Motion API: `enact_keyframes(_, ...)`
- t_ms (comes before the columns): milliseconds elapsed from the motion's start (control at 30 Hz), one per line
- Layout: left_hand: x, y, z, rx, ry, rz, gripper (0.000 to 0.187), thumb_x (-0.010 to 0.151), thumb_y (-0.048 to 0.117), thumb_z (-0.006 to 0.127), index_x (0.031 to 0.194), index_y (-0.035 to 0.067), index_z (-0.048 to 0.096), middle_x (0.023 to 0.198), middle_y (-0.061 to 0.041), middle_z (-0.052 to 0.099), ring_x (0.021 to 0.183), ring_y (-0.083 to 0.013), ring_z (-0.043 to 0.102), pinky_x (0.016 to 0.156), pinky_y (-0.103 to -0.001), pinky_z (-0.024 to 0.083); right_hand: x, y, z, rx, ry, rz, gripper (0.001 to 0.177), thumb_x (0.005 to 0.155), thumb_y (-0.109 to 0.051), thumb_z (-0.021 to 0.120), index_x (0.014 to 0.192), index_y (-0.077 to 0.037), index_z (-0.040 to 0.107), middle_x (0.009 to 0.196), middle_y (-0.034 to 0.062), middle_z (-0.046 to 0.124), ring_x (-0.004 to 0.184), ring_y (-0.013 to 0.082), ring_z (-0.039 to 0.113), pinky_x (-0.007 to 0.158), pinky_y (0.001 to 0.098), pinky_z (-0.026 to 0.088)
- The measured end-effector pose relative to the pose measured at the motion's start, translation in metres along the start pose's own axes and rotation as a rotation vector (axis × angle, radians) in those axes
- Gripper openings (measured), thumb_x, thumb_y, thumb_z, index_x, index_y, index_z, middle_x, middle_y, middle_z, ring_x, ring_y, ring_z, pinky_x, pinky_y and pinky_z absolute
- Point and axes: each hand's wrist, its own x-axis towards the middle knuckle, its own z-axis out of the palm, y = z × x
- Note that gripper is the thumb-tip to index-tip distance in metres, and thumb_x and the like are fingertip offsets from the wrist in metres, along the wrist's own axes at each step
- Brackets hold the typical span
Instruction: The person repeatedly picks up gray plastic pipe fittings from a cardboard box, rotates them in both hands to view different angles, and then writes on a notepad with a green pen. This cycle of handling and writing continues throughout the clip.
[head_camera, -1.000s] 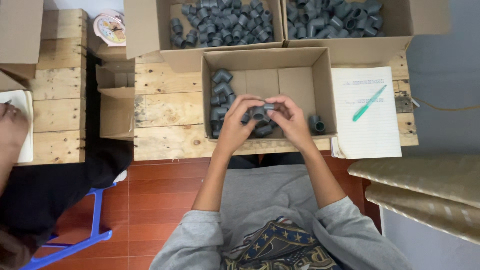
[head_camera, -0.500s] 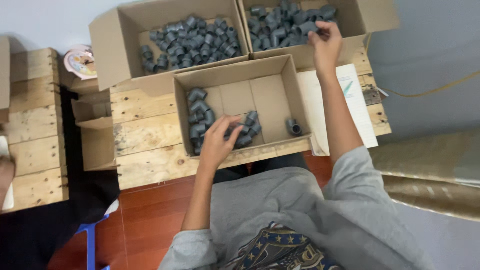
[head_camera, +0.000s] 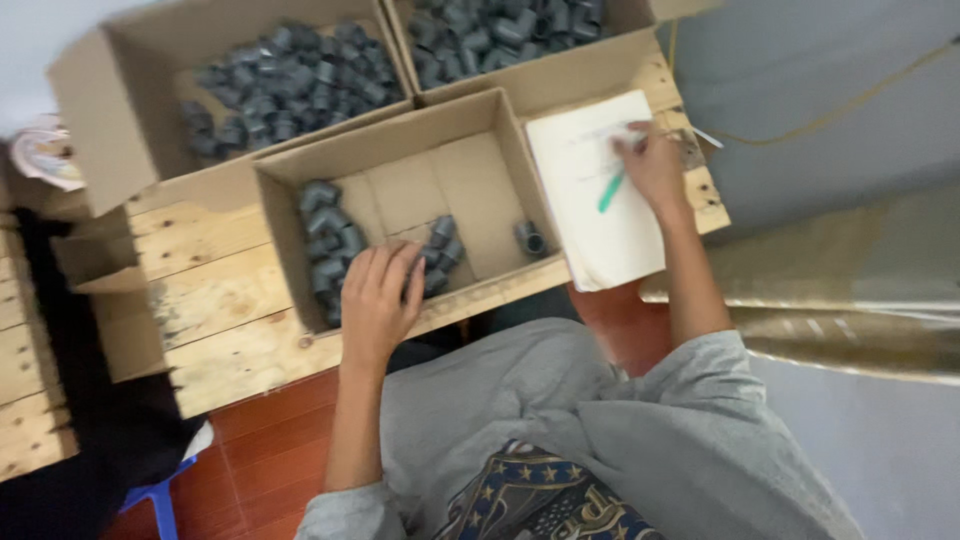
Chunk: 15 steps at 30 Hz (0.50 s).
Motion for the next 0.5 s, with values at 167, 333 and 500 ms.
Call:
enact_keyframes(167, -0.003, 0.069, 0.050, 0.030, 0.132, 0.252, 0.017, 0.091, 0.015, 0.070, 0.107, 0.010, 0.071, 0.104, -0.013, 0.070, 0.092, -0.0334, 0.070, 0.089, -0.047, 0.055, -0.037, 0.002, -0.008, 0.209, -0.023, 0.027, 0.035, 0.095, -0.011, 0.065, 0.130, -0.012, 0.066, 0.081, 0.0129, 0.066, 0.077, 0.0285, 0.067, 0.071, 0.0443, 0.054)
enact_keyframes(333, -0.028, 0.121, 0.123, -0.165, -0.114, 0.360, 0.026, 0.096, 0.013, 0.062, 0.120, 0.010, 0.069, 0.115, -0.014, 0.070, 0.104, -0.0290, 0.070, 0.092, -0.043, 0.057, -0.035, -0.006, -0.050, 1.469, 0.125, 0.402, 0.037, 0.094, -0.015, 0.056, 0.131, -0.013, 0.058, 0.097, 0.0123, 0.074, 0.076, 0.0186, 0.072, 0.062, 0.0239, 0.060)
enact_keyframes(500, -0.037, 0.141, 0.174, -0.146, -0.305, 0.313, 0.065, 0.087, 0.015, 0.072, 0.147, 0.010, 0.047, 0.147, -0.016, 0.051, 0.136, -0.0333, 0.051, 0.111, -0.044, 0.046, -0.024, 0.037, -0.038, 1.264, 0.294, 0.344, 0.016, 0.100, -0.034, 0.063, 0.104, -0.019, 0.059, 0.062, 0.0062, 0.056, 0.047, 0.0152, 0.050, 0.044, 0.0285, 0.049)
